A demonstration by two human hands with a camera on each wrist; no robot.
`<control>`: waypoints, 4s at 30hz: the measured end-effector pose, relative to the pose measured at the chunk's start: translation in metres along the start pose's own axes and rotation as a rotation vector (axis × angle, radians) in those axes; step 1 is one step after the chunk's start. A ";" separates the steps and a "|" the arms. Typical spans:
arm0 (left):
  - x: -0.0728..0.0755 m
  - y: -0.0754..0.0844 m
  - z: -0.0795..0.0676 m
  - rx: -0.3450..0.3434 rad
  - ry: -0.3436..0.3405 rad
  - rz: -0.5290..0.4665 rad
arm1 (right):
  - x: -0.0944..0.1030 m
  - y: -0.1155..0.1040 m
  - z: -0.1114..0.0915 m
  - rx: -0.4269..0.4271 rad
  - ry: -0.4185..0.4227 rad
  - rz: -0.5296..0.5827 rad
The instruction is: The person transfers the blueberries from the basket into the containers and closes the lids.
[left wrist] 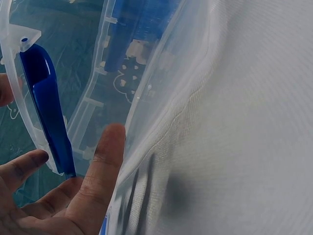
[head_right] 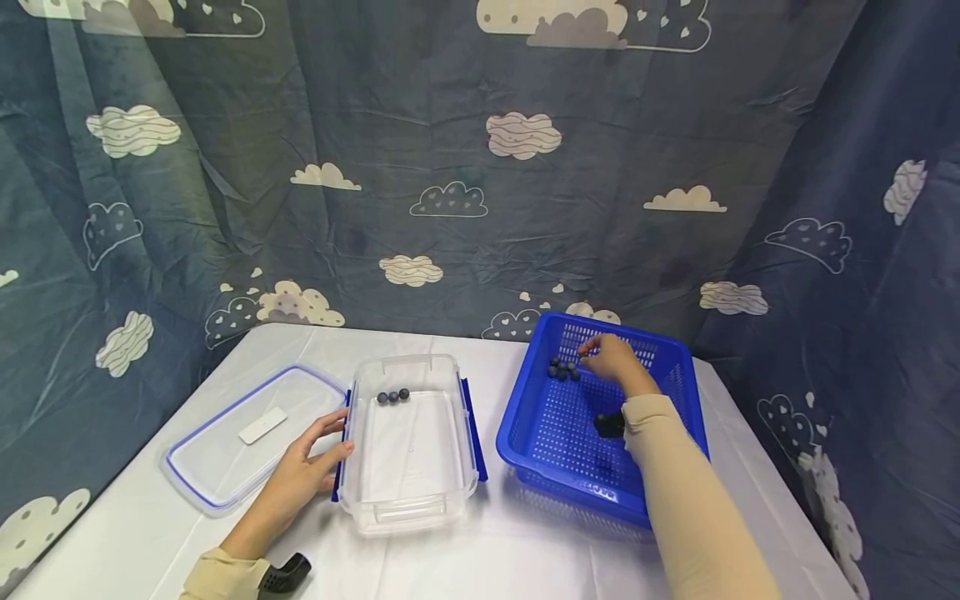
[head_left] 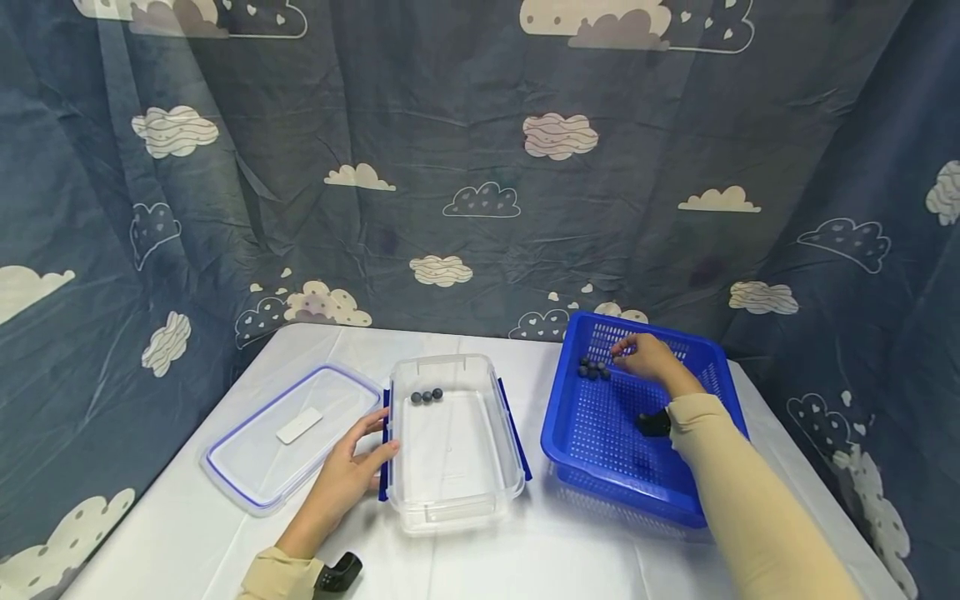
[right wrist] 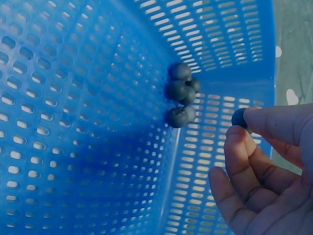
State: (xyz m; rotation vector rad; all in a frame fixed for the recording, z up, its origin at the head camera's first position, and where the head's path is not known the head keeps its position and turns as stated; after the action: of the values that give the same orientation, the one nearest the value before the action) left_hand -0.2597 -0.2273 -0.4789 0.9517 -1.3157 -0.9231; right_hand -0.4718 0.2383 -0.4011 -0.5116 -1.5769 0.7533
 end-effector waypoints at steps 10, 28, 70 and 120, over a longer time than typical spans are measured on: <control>0.000 -0.001 0.001 -0.004 0.001 -0.011 | 0.001 -0.025 -0.007 0.082 0.001 -0.040; 0.000 -0.002 0.001 -0.010 0.002 -0.006 | -0.003 -0.063 -0.012 0.220 0.000 -0.042; 0.000 0.000 -0.001 0.015 0.026 0.015 | -0.106 -0.176 -0.021 0.355 -0.228 0.017; 0.001 -0.001 0.001 0.027 0.001 0.032 | -0.253 -0.217 -0.029 0.256 -0.555 -0.162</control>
State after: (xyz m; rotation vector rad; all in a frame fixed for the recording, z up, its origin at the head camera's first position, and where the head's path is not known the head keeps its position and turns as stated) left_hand -0.2611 -0.2286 -0.4795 0.9495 -1.3422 -0.8828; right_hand -0.3848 -0.0839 -0.4196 0.0250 -1.9632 1.0094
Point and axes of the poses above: each hand's wrist, its own z-axis towards the middle knuckle, its own x-axis out of the back of the hand, y = z × x, the point moved 5 cm from there along z, towards the middle knuckle, and after that the axes turned 13 degrees about z, right-handed, at the moved point
